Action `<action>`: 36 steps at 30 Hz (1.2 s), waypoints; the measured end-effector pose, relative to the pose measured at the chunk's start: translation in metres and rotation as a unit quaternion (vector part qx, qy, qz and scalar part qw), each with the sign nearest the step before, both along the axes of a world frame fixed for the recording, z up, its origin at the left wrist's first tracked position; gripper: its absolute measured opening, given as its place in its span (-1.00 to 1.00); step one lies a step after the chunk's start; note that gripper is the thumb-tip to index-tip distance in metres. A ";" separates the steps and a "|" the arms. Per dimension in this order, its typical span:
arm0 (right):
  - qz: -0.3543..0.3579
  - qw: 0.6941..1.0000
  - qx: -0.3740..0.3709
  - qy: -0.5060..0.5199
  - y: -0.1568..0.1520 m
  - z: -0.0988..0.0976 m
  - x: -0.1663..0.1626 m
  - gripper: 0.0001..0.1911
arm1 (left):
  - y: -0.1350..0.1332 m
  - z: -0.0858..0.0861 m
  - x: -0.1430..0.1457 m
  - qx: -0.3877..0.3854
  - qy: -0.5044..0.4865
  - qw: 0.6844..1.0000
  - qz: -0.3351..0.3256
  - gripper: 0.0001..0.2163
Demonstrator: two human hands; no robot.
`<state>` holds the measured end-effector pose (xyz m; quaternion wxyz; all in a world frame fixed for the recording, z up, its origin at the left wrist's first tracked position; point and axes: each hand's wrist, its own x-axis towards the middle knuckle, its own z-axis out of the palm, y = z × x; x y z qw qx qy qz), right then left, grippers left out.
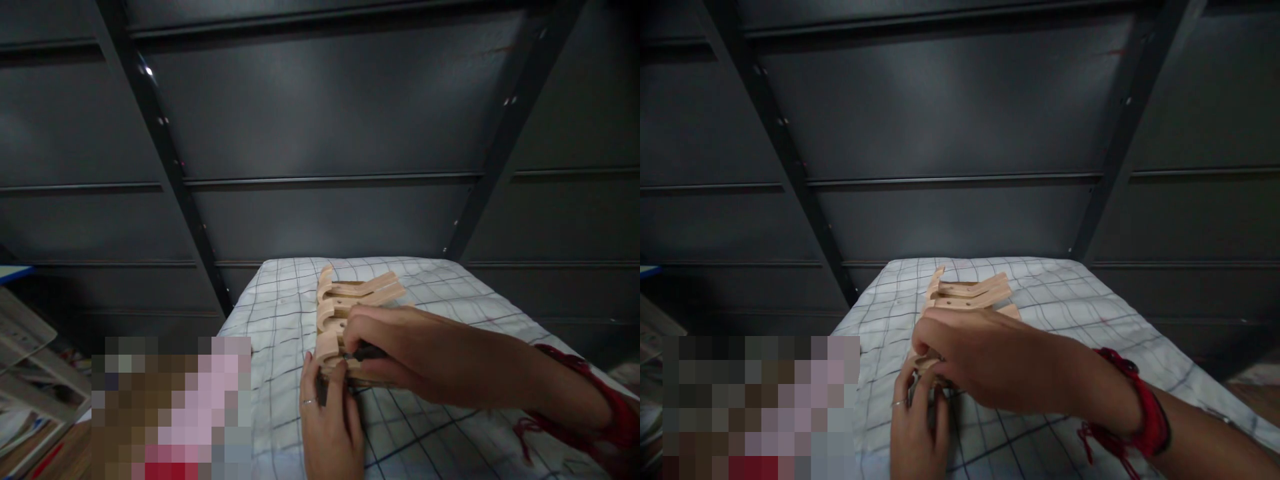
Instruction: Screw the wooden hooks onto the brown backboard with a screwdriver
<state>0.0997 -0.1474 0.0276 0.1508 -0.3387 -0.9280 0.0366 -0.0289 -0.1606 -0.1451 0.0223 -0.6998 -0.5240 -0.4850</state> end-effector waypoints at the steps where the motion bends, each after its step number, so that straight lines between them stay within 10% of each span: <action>1: -0.026 0.999 0.035 0.000 0.003 -0.004 -0.001 -0.93 | 0.000 -0.001 0.000 0.001 0.001 1.000 0.003 -0.67; 5: -0.132 0.973 0.189 0.000 0.016 -0.023 -0.003 -0.85 | 0.000 -0.003 -0.001 0.008 0.011 1.000 0.006 -0.66; 14: 0.006 0.998 0.056 -0.024 0.001 -0.001 0.005 -0.85 | 0.000 0.003 0.000 0.012 0.009 1.000 -0.002 -0.67; 20: -0.147 0.970 0.193 -0.016 0.019 -0.025 0.007 -0.93 | 0.000 0.001 0.000 0.013 0.003 1.000 0.005 -0.66; 28: 0.002 0.999 0.040 0.005 0.001 -0.001 0.011 -0.89 | 0.000 0.002 0.000 0.022 0.012 1.000 0.016 -0.67; 36: -0.141 0.936 0.313 -0.082 0.009 -0.027 -0.001 -0.86 | -0.002 0.000 0.001 0.024 0.010 1.000 0.014 -0.67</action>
